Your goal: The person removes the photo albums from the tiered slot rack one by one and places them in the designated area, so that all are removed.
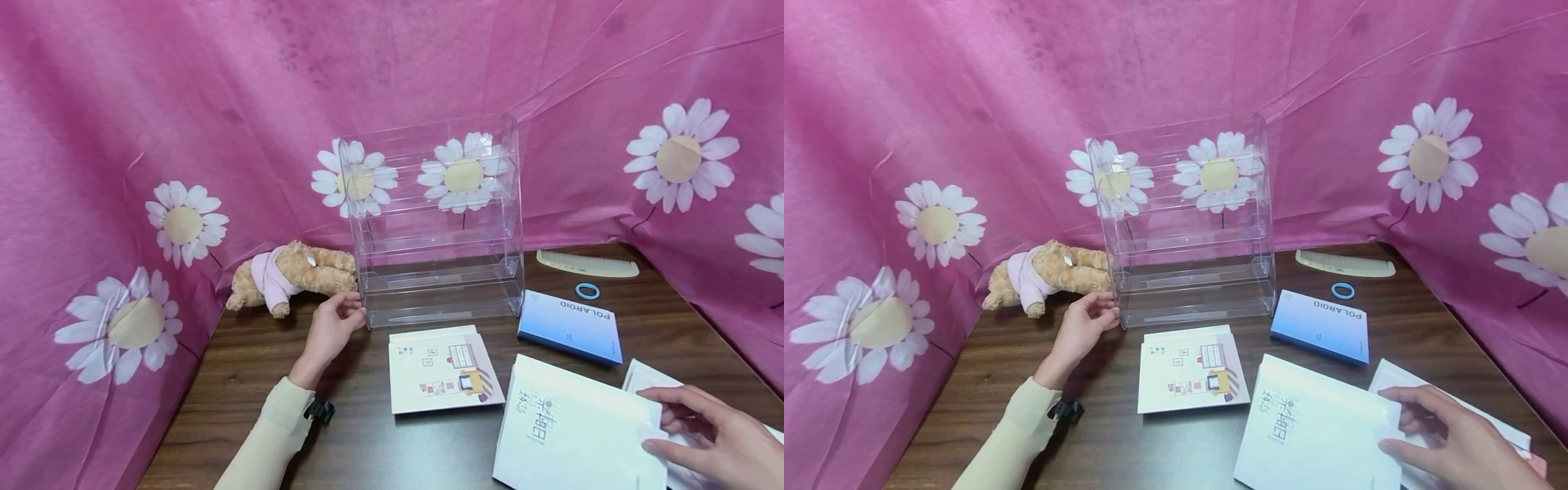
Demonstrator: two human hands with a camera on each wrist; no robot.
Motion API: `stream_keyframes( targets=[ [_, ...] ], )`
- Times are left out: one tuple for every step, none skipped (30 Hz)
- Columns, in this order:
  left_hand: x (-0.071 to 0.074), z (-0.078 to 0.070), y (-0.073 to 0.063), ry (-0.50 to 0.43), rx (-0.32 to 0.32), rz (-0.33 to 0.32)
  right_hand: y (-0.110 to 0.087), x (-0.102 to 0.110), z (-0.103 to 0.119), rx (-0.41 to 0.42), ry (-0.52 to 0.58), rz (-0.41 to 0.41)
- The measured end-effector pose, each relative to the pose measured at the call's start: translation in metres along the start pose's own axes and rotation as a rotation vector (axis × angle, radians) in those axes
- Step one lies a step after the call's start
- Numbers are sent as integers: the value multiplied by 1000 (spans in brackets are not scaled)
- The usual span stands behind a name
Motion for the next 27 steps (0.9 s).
stream_keyframes(
  targets=[
    [0,0,0,0,1,0,2,-1,-1,-21,-21,20],
    [0,0,0,1,1,1,4,-3,-1,-43,-43,42],
    [0,0,0,1,0,1,6,-4,-2,-58,-56,58],
    [0,0,0,1,-1,1,7,-6,-2,-69,-61,72],
    [0,-1,0,-1,-1,0,9,-7,-2,-84,-70,90],
    [0,-1,0,-2,0,0,10,-8,-2,-86,-66,97],
    [0,-1,0,-3,0,0,11,-8,-2,-78,-52,92],
    [0,-1,0,-4,0,0,11,-8,-1,-70,-35,86],
    [0,0,0,-6,1,1,11,-8,-1,-56,-14,75],
    [0,0,0,-6,2,1,12,-8,0,-42,1,67],
    [0,0,0,-6,2,1,12,-8,0,-36,14,60],
    [0,0,0,-5,1,-1,12,-7,-1,-27,29,53],
    [1,-1,0,-5,0,-2,12,-7,-1,-28,30,53],
    [1,-1,0,-5,-1,-2,13,-8,-3,-41,24,62],
    [1,-1,0,-4,-1,-3,14,-8,-3,-46,18,68],
    [1,-1,0,-4,-1,-3,15,-8,-4,-55,12,76],
    [1,-1,0,-4,-1,-3,16,-9,-5,-69,6,89],
    [1,0,0,-6,0,-2,17,-9,-6,-80,2,103],
    [0,0,0,-8,2,0,18,-10,-6,-88,-4,114],
    [0,0,0,-12,3,1,18,-10,-7,-97,-4,128],
    [0,0,0,-15,2,0,19,-10,-7,-97,-1,134],
    [0,0,0,-17,2,0,19,-11,-7,-104,-1,145],
    [0,0,0,-20,3,1,20,-11,-8,-109,-4,154],
    [0,0,0,-21,4,0,20,-11,-8,-113,-8,161],
    [0,0,0,-21,2,0,21,-11,-8,-116,-13,169],
    [0,0,0,-22,2,-1,21,-11,-9,-117,-14,173],
    [0,0,0,-20,2,-1,22,-11,-9,-116,-18,174]
  ],
)
Point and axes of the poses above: each hand's wrist, its own y-axis towards the middle knuckle, its own x-axis out of the back of the hand, z = x × y, the point moved 10 cm from there along y, towards the middle knuckle, and after that the axes turned 1 degree about -x, right-handed, at the moved point
